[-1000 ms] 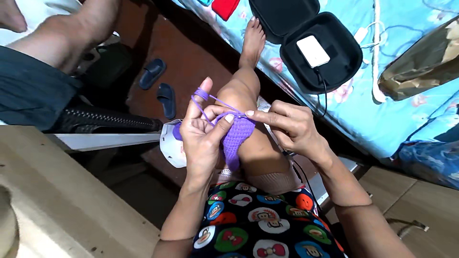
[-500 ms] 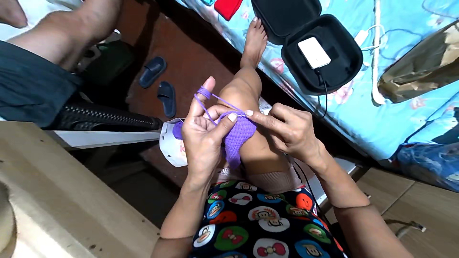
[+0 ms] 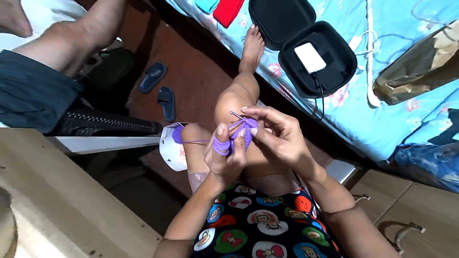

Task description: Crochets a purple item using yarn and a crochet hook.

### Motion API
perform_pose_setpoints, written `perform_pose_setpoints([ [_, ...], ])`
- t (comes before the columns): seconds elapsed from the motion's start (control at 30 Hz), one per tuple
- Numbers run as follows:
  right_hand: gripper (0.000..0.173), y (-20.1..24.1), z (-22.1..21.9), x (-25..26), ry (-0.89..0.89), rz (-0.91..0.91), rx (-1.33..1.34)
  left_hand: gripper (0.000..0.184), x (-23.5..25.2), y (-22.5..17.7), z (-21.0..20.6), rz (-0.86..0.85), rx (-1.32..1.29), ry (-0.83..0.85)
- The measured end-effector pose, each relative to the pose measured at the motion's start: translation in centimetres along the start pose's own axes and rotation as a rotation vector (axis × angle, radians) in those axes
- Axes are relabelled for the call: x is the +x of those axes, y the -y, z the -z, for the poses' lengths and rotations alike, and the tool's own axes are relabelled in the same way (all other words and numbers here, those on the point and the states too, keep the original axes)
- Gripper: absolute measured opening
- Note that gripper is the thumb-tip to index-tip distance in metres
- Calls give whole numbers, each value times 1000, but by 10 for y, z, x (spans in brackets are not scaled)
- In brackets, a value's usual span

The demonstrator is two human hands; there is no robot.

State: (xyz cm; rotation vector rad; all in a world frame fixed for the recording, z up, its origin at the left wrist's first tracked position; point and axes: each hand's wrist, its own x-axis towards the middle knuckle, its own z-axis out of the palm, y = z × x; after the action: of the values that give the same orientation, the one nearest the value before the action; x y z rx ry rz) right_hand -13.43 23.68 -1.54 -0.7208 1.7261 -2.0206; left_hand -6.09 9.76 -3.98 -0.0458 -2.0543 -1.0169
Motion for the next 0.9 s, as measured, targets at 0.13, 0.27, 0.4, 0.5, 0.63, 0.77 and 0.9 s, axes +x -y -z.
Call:
perform_pose_setpoints([
  [0.13, 27, -18, 10, 2, -13, 359, -301, 71, 18, -15, 12, 464, -513, 44],
  [0.27, 19, -31, 20, 5, -53, 636, -624, 66, 36, -12, 27, 675, -697, 162],
  [0.4, 23, -32, 27, 6, -37, 683, -735, 57, 44, -5, 32, 765, -792, 184],
  [0.5, 23, -32, 31, 6, -19, 695, -760, 52, 47, -2, 35, 839, -852, 212],
  [0.63, 24, -33, 36, 6, 23, 637, -601, 51, 50, -3, 37, 883, -907, 259],
  [0.77, 24, -29, 28, 7, 75, 425, -248, 58, 47, -7, 33, 764, -791, 283],
  [0.9, 28, -20, 18, 8, 165, 182, 124, 58, 36, -6, 24, 510, -575, 319],
])
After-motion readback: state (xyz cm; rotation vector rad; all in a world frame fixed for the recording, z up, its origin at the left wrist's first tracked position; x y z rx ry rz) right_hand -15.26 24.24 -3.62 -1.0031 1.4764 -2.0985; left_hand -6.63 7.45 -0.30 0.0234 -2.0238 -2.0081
